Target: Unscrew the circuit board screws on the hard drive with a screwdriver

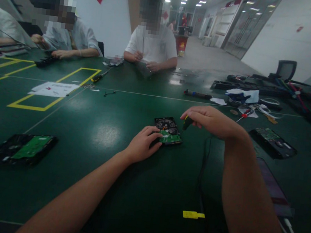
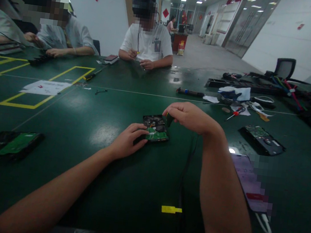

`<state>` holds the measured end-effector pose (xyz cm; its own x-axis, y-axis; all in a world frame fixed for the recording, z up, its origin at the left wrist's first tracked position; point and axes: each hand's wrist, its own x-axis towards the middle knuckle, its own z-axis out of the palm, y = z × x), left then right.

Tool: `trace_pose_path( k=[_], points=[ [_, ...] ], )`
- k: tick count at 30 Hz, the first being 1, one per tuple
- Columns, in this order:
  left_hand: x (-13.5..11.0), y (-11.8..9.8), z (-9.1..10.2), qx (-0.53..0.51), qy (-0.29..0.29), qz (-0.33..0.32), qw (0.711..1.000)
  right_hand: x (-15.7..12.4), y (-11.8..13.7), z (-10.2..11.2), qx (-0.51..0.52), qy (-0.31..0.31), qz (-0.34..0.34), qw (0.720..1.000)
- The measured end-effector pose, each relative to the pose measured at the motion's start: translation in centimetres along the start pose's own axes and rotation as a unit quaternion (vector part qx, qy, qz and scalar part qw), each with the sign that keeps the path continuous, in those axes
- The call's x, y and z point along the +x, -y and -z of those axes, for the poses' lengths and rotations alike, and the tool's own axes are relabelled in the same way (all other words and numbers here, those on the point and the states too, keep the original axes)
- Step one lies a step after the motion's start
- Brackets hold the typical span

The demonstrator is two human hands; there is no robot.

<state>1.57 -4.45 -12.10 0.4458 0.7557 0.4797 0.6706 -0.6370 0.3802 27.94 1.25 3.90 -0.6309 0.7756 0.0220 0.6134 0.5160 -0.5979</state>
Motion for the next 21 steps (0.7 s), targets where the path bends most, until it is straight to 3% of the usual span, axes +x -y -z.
trace_pose_path(
  k=[11,21],
  points=[
    [-0.1,0.19,-0.35,-0.001,-0.004,-0.002,1.0,-0.05,0.01,-0.32,0.051,-0.008,0.003,0.999],
    [0.08,0.0,0.0,-0.002,-0.008,-0.009,1.0,0.31,-0.23,-0.83,0.114,0.03,0.009,0.993]
  ],
)
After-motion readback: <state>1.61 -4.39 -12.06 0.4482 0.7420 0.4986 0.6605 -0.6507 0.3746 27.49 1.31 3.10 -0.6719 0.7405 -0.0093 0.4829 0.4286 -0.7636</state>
